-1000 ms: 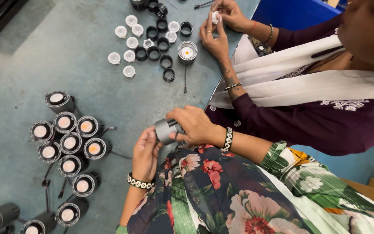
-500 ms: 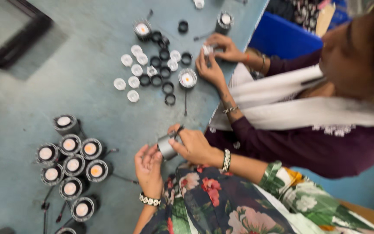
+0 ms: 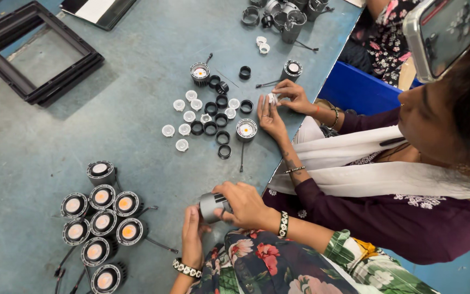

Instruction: The person assembles LED light fixtures by inserting LED modules into cylindrical housings, securing them with black rings, and attaching clear plastic covers. They handle each component by hand, placing completed units on the table while another person works nearby.

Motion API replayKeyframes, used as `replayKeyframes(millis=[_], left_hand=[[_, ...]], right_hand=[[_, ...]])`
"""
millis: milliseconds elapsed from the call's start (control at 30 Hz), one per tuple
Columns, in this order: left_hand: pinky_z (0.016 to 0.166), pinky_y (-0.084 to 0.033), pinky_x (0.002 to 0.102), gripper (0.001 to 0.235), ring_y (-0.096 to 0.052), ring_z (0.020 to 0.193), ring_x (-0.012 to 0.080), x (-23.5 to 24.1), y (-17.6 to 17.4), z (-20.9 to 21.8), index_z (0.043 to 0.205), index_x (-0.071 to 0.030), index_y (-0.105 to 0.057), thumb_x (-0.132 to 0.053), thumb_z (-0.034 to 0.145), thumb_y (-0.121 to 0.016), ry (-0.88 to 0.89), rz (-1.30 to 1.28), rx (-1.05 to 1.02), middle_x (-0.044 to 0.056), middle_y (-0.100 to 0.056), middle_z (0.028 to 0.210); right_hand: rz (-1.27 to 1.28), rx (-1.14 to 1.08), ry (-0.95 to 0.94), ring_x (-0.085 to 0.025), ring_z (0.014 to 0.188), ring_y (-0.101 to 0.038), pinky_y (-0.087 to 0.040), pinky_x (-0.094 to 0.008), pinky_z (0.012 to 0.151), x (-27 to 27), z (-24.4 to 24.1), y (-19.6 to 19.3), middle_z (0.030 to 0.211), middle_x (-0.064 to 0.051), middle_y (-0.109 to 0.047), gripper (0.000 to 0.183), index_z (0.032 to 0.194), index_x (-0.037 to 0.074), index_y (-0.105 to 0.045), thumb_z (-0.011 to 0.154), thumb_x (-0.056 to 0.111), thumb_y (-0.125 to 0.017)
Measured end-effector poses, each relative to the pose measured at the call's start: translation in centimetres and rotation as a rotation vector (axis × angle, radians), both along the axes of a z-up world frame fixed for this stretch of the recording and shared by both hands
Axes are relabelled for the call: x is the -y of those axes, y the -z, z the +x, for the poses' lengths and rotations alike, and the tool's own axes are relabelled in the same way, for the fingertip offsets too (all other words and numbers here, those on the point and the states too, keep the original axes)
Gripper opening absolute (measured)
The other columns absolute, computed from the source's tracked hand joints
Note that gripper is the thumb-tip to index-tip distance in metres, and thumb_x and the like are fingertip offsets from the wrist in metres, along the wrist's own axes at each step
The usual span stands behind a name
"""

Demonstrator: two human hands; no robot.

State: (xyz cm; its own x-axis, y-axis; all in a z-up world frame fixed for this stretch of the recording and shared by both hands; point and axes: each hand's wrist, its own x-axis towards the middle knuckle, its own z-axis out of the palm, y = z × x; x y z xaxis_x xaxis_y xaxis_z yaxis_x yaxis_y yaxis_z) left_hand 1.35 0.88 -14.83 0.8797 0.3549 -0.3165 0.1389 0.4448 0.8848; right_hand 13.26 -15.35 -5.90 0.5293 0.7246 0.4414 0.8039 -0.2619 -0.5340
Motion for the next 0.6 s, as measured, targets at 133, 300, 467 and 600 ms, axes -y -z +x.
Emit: replayKeyframes(millis=[133, 300, 467, 600], left_hand=[[0.060, -0.043, 0.035, 0.058, -0.053, 0.066, 0.0196, -1.4, 3.0, 0.0, 0.112, -0.002, -0.068, -0.049, 0.110, -0.033, 0.161, 0.326, -0.095, 0.012, -0.059, 0.077], [0.076, -0.046, 0.038, 0.068, -0.058, 0.078, 0.0248, -2.0, 4.3, 0.4, 0.114, 0.010, -0.058, -0.045, 0.120, -0.020, -0.004, 1.342, 0.332, 0.014, -0.064, 0.090], [0.052, -0.044, 0.035, 0.067, -0.055, 0.054, 0.0178, -0.9, 2.2, 1.2, 0.080, 0.000, -0.061, -0.054, 0.105, -0.031, 0.063, 0.580, -0.056, 0.008, -0.055, 0.060], [0.051, -0.044, 0.033, 0.067, -0.055, 0.054, 0.0140, -0.6, 0.3, 1.1, 0.081, -0.001, -0.064, -0.057, 0.104, -0.034, -0.009, 0.520, -0.025, 0.004, -0.056, 0.061]], right_hand=[[-0.026, 0.062, -0.019, -0.032, 0.082, -0.060, -0.048, -0.043, 0.075, 0.1, -0.1, 0.2, 0.101, -0.013, -0.063, 0.045, 0.120, 0.005, -0.059, 0.093, 0.040, -0.067], [0.092, -0.006, 0.000, -0.035, 0.087, -0.066, -0.053, -0.044, 0.077, -0.4, -0.4, -0.2, 0.104, -0.013, -0.065, 0.040, 0.121, 0.004, -0.056, 0.097, 0.034, -0.066], [0.024, -0.095, 0.014, -0.036, 0.083, -0.070, -0.054, -0.045, 0.073, -0.7, -0.7, -1.0, 0.101, -0.015, -0.070, 0.038, 0.122, 0.005, -0.058, 0.093, 0.027, -0.067], [-0.025, -0.157, 0.035, -0.037, 0.082, -0.071, -0.054, -0.046, 0.072, -1.7, -0.5, -1.9, 0.097, -0.016, -0.072, 0.037, 0.121, 0.006, -0.058, 0.091, 0.026, -0.066]])
